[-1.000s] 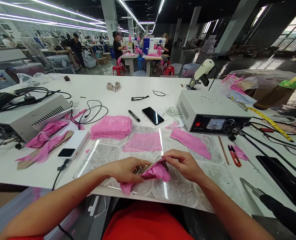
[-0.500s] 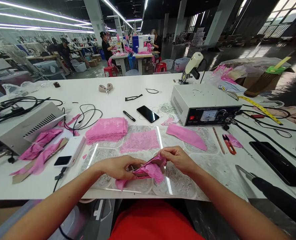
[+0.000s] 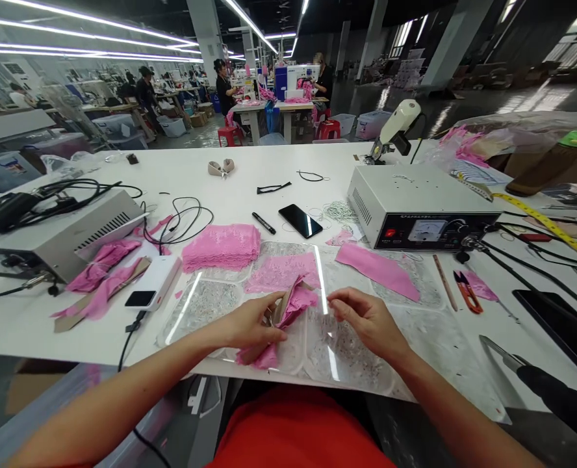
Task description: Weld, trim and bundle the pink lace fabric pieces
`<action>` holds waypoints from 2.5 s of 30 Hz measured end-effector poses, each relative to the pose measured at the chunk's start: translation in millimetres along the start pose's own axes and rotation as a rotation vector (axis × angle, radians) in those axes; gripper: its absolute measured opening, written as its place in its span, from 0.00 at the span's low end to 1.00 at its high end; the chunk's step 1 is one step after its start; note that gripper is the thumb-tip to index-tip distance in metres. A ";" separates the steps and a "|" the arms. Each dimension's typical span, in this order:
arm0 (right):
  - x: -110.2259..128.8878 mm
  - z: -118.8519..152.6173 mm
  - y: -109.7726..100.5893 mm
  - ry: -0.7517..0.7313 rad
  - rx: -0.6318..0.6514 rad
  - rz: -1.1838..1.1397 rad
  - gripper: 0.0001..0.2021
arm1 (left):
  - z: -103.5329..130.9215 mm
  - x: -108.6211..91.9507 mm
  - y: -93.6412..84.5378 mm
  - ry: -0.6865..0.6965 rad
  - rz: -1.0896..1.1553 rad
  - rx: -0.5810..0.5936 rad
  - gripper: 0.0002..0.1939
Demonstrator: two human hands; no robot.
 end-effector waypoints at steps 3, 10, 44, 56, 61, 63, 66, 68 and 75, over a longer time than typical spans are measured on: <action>-7.1 7.4 20.9 0.059 0.159 -0.033 0.11 | -7.7 1.5 7.0 0.047 0.153 -0.061 0.37; 14.2 3.5 46.8 -0.221 0.100 0.177 0.06 | -22.7 4.4 28.3 0.107 0.913 -0.109 0.40; 26.9 -2.1 59.7 -0.270 0.436 0.330 0.06 | -39.4 1.3 17.6 0.124 1.344 -0.561 0.08; 30.5 1.6 76.6 -0.351 0.334 0.317 0.06 | -18.5 17.9 -2.3 0.152 1.482 -0.882 0.10; 37.8 5.9 97.2 -0.418 0.338 0.328 0.06 | -13.2 26.9 -5.4 0.163 1.583 -0.910 0.10; 41.0 6.7 95.9 -0.386 0.320 0.289 0.06 | -8.2 32.4 -10.9 0.188 1.613 -0.939 0.10; 41.7 8.6 89.4 -0.325 0.306 0.243 0.05 | 2.4 42.4 -17.8 0.206 1.647 -1.018 0.10; 42.2 11.0 90.0 -0.336 0.321 0.269 0.05 | 5.6 43.9 -17.3 0.219 1.610 -1.013 0.10; 58.6 16.5 109.9 -0.385 0.378 0.232 0.05 | -2.5 38.1 -16.0 0.248 1.499 -1.039 0.08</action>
Point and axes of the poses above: each hand's wrist, its own z-axis away from the middle knuckle, its own y-axis out of the palm, x = y × z, the point moved 5 cm from there along -z, towards the middle knuckle, and after that the axes turned 9 degrees about x, right-handed, at the moved point
